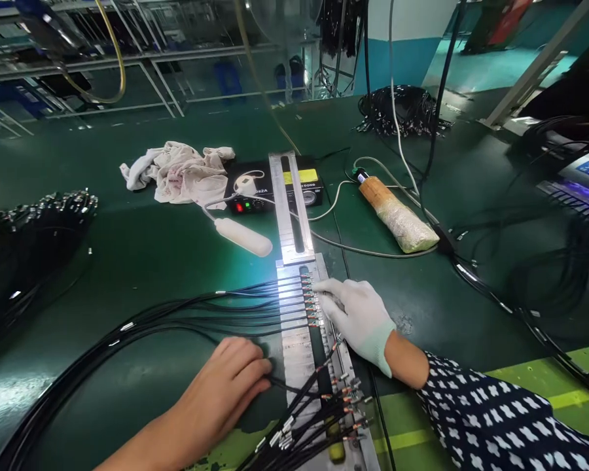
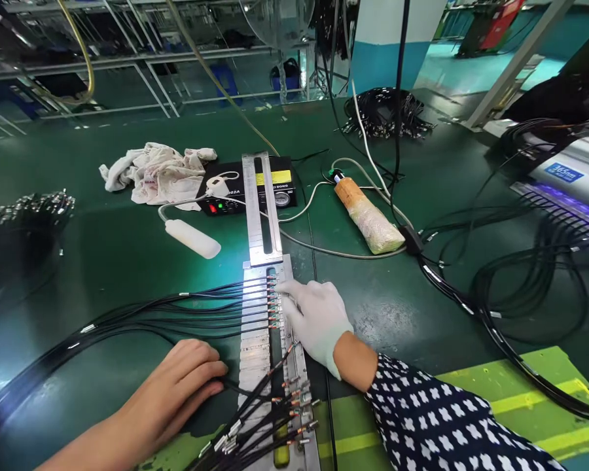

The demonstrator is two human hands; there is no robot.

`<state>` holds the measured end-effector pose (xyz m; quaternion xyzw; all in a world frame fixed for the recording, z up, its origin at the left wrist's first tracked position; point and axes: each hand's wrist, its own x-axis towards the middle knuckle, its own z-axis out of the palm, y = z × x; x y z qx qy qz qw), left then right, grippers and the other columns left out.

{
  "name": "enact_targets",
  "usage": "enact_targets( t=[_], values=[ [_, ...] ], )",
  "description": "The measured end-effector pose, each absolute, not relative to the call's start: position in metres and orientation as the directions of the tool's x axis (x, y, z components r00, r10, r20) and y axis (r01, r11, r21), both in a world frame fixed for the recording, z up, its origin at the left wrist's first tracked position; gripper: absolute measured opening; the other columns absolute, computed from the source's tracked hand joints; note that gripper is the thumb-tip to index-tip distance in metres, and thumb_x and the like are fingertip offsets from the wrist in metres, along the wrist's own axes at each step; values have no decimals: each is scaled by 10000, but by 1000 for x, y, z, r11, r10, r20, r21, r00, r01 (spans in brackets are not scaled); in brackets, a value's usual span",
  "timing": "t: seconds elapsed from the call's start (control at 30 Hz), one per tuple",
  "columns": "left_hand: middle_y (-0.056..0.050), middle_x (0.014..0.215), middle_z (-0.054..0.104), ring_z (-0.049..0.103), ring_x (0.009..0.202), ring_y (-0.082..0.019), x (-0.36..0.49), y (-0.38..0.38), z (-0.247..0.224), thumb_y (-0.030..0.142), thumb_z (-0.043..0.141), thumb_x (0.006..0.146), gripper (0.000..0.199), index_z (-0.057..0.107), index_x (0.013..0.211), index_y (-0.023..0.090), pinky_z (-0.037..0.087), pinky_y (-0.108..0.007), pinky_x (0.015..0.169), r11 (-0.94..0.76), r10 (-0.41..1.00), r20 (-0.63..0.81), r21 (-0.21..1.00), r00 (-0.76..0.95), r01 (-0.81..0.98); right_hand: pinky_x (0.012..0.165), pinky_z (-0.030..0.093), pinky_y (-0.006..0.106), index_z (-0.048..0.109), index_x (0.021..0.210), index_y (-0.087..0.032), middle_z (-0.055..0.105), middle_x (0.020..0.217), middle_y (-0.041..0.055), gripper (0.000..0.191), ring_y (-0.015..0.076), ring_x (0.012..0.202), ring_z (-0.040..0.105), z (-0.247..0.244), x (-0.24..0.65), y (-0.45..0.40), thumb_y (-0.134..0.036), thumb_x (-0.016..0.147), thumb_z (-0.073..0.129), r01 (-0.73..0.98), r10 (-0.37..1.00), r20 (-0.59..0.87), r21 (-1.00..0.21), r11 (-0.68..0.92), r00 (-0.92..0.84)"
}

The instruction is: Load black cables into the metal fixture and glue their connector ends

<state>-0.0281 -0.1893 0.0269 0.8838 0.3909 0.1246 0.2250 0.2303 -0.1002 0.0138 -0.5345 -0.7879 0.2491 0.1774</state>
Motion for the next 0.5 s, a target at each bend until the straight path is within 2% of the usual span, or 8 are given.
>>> enact_targets(
  t=[0.17,0.27,0.33,0.4,0.5],
  values=[
    [-45,881,548,461,766,-171,-42,-185,23,172,405,983,132,537,984,176,357,-289,676,-650,755,116,265,645,713,793,408,370,650,1072,-305,644,776,-17,175,212,809,580,18,232,-88,-255,925,569,745,941,42,-599,292,-335],
    [-41,865,562,473,729,-162,-49,-187,25,167,400,983,142,540,960,169,362,-277,646,-647,761,164,133,627,751,941,379,423,618,1153,-275,634,1095,32,237,245,1057,531,27,239,-102,-271,919,575,704,914,146,-596,386,-378],
    [-40,854,579,490,719,-161,-49,-191,23,173,396,987,149,542,962,161,373,-277,642,-641,755,226,59,615,765,1071,270,461,592,1192,-273,584,1250,21,276,245,1187,463,34,245,-121,-226,924,548,602,828,216,-596,532,-518],
    [-40,844,600,511,714,-158,-44,-192,20,183,391,992,156,542,963,155,391,-276,642,-620,755,291,23,588,784,1102,218,476,585,1187,-278,612,1223,-3,289,237,1188,463,40,252,-143,-188,915,553,523,751,202,-606,600,-628],
    [-44,832,619,541,726,-153,-35,-191,25,186,391,995,156,539,966,148,426,-269,653,-597,753,388,62,532,800,993,349,441,594,1158,-267,650,1122,7,262,223,1070,528,43,264,-173,-179,913,562,510,749,150,-645,569,-646]
  ],
)
